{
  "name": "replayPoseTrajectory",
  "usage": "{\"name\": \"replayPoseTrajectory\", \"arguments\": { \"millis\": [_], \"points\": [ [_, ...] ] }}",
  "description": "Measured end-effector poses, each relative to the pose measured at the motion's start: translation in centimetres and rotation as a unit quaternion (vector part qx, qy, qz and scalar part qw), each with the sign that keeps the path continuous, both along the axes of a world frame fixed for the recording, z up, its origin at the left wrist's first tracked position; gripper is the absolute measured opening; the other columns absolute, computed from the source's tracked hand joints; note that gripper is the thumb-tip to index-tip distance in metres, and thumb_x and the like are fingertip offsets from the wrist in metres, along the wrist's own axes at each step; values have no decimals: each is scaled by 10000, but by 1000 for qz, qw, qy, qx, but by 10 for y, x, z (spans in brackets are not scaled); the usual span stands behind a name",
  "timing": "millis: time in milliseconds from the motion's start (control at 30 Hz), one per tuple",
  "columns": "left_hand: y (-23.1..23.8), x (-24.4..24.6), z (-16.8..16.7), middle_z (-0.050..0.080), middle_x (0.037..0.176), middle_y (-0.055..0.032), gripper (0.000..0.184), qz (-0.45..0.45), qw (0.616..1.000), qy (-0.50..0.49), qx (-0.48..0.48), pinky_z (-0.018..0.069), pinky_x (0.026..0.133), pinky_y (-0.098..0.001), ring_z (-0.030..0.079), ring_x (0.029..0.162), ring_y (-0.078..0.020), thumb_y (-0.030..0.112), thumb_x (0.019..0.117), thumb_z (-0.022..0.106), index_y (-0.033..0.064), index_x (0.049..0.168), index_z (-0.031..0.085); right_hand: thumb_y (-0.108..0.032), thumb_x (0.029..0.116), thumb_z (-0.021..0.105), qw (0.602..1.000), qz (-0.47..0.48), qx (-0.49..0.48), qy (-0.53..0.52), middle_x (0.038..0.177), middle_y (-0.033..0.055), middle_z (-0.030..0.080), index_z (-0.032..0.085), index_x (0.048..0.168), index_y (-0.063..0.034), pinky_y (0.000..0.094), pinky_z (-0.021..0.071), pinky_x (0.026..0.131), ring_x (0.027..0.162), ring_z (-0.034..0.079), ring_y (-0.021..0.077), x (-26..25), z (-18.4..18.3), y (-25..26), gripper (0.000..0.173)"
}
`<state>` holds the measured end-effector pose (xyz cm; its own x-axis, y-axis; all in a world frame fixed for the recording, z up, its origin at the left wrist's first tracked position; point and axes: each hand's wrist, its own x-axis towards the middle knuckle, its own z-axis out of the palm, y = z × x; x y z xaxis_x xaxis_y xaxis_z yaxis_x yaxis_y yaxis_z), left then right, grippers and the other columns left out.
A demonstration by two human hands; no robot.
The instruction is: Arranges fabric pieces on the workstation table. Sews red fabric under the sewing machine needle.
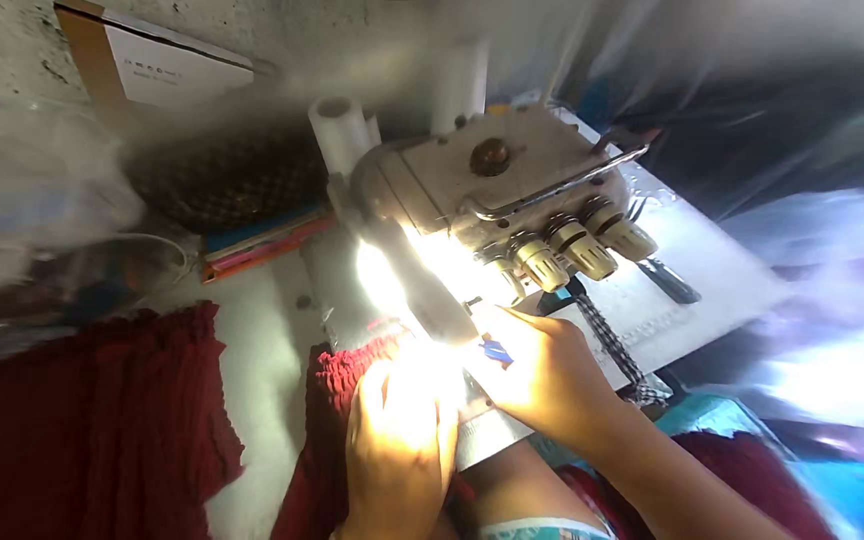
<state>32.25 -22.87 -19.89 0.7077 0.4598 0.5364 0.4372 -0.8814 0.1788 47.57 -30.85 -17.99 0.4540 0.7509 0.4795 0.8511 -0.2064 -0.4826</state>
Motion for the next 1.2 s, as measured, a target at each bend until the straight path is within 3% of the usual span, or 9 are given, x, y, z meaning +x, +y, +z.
{"name": "replayPoseTrajectory", "arguments": {
  "millis": [267, 800, 1000, 1067, 1133, 1167, 1200],
  "points": [
    [-5, 2, -1, 744, 1200, -129, 428, 1, 1000, -8, -6, 475, 986, -363, 674, 1110, -300, 383, 974, 534, 52, 1108, 770, -259, 887, 590, 1000, -4, 4, 10, 699, 8, 663, 717, 847, -121, 284, 434, 459, 573, 620, 115, -6, -2, -5, 191],
    [-6, 9, 0, 744, 1173, -146, 400, -2, 999, -24, -23, 438, 1000, -354, 659, 1100, -281, 330, 988, 516, 35, 1086, 766, -233, 835, 594, 998, -18, -28, -51, 659, 52, 636, 708, 791, -84, 349, 427, 420, 543, 633, 194, -7, 5, 4, 193],
    [-4, 6, -1, 720, 1213, -168, 421, -16, 999, -13, -34, 435, 1009, -366, 640, 1125, -297, 343, 1005, 499, 51, 1157, 762, -242, 850, 596, 998, -46, -29, -43, 698, 48, 665, 727, 824, -101, 347, 433, 427, 560, 642, 190, -12, 0, 4, 194],
    [-2, 3, -1, 714, 1244, -165, 425, -24, 999, -8, -35, 433, 1021, -368, 639, 1145, -299, 358, 1017, 497, 71, 1176, 768, -257, 896, 587, 998, -51, -31, 12, 824, 61, 711, 739, 942, -92, 339, 488, 485, 639, 675, 180, -14, -5, -2, 229],
    [-1, 2, -1, 711, 1259, -162, 431, -29, 999, -4, -31, 437, 1023, -370, 640, 1154, -300, 370, 1022, 487, 87, 1178, 772, -309, 968, 564, 987, -32, -10, 156, 946, 9, 699, 689, 1165, -77, 242, 523, 622, 758, 647, 75, -16, -20, -12, 328],
    [-1, 1, -1, 710, 1260, -158, 436, -30, 999, -2, -32, 441, 1020, -369, 638, 1154, -296, 378, 1024, 482, 94, 1179, 773, -334, 988, 588, 965, -8, 28, 261, 946, -26, 661, 645, 1235, -60, 163, 507, 667, 775, 601, 6, -20, -32, -17, 373],
    [-1, 1, -1, 708, 1262, -159, 445, -31, 999, -3, -36, 436, 1021, -370, 636, 1155, -295, 387, 1026, 477, 94, 1183, 771, -299, 970, 635, 924, 16, 84, 372, 911, -51, 622, 618, 1226, -45, 115, 476, 647, 738, 556, -36, -28, -42, -21, 361]
  ]
}}
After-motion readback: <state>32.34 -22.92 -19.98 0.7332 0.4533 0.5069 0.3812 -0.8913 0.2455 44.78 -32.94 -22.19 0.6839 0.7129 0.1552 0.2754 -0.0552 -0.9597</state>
